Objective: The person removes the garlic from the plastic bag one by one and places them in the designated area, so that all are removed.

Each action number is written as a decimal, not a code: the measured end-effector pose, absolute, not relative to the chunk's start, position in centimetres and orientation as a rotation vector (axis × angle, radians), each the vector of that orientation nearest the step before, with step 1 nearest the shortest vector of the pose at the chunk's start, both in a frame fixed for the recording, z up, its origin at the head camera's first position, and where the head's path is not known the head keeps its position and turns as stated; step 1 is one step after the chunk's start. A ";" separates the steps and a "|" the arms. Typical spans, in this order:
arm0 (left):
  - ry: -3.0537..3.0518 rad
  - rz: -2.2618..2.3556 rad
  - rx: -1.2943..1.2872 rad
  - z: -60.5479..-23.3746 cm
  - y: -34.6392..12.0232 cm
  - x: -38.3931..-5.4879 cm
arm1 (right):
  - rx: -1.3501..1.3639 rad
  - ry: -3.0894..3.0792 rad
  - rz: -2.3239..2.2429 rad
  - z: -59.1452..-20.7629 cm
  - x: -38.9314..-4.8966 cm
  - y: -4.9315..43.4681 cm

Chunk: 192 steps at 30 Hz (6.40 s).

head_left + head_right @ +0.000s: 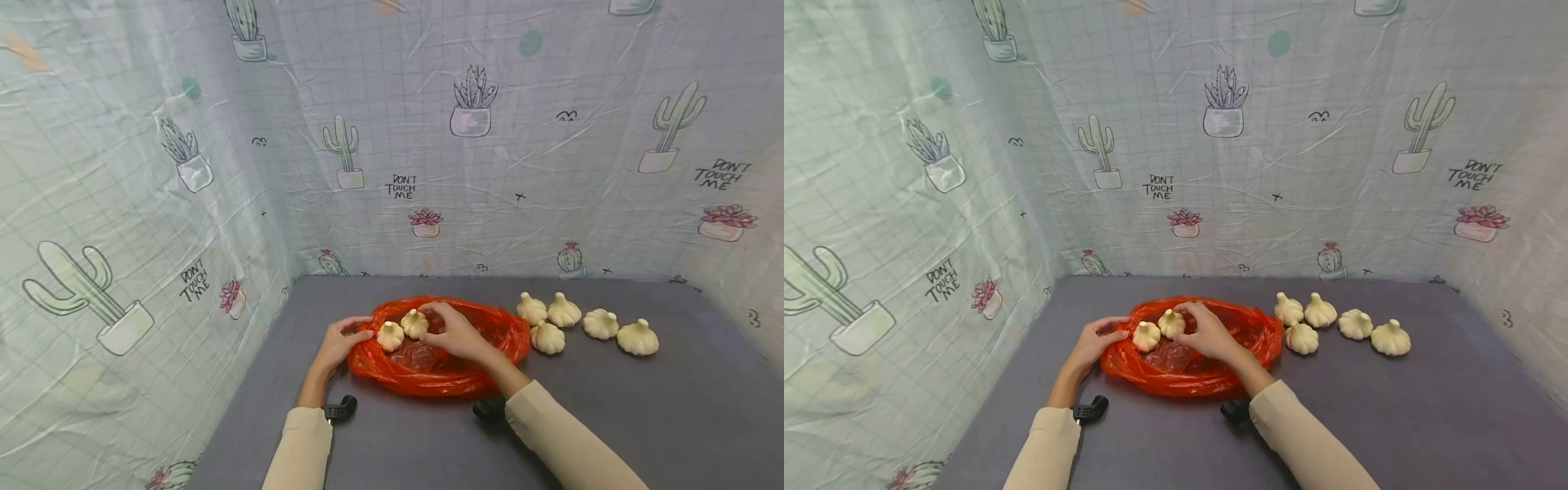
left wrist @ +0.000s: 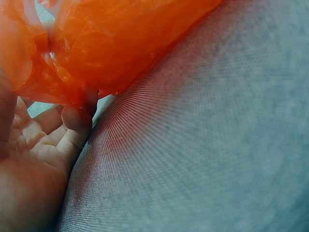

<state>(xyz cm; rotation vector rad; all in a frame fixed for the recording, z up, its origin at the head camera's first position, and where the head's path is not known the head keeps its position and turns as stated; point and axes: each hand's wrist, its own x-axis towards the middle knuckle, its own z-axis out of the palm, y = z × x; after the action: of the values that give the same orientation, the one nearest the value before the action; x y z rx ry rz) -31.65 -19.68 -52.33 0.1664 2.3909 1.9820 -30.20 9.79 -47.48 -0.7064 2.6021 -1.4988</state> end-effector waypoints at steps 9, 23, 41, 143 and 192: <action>2.398 1.979 0.167 -52.4 -19.7 -31.5 | -0.605 2.611 -1.452 -48.4 -31.0 8.6; 2.398 1.963 0.169 -52.6 -19.9 -31.7 | -0.513 2.625 -1.386 -49.1 -32.1 7.5; 2.374 1.956 0.159 -52.3 -19.7 -31.7 | -0.495 2.675 -1.441 -49.4 -32.1 7.0; 2.432 1.924 0.171 -52.6 -20.0 -31.6 | -0.411 2.846 -1.477 -43.4 -22.1 28.7; 2.444 1.901 0.110 -52.1 -19.4 -31.8 | -0.201 2.918 -1.244 -46.4 -23.7 35.5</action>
<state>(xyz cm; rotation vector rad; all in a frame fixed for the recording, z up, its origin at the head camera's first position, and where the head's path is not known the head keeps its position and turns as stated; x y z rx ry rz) -31.80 -19.39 -52.13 0.1096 2.4436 1.9008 -23.70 35.55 -46.43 -0.2011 2.9175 -1.2437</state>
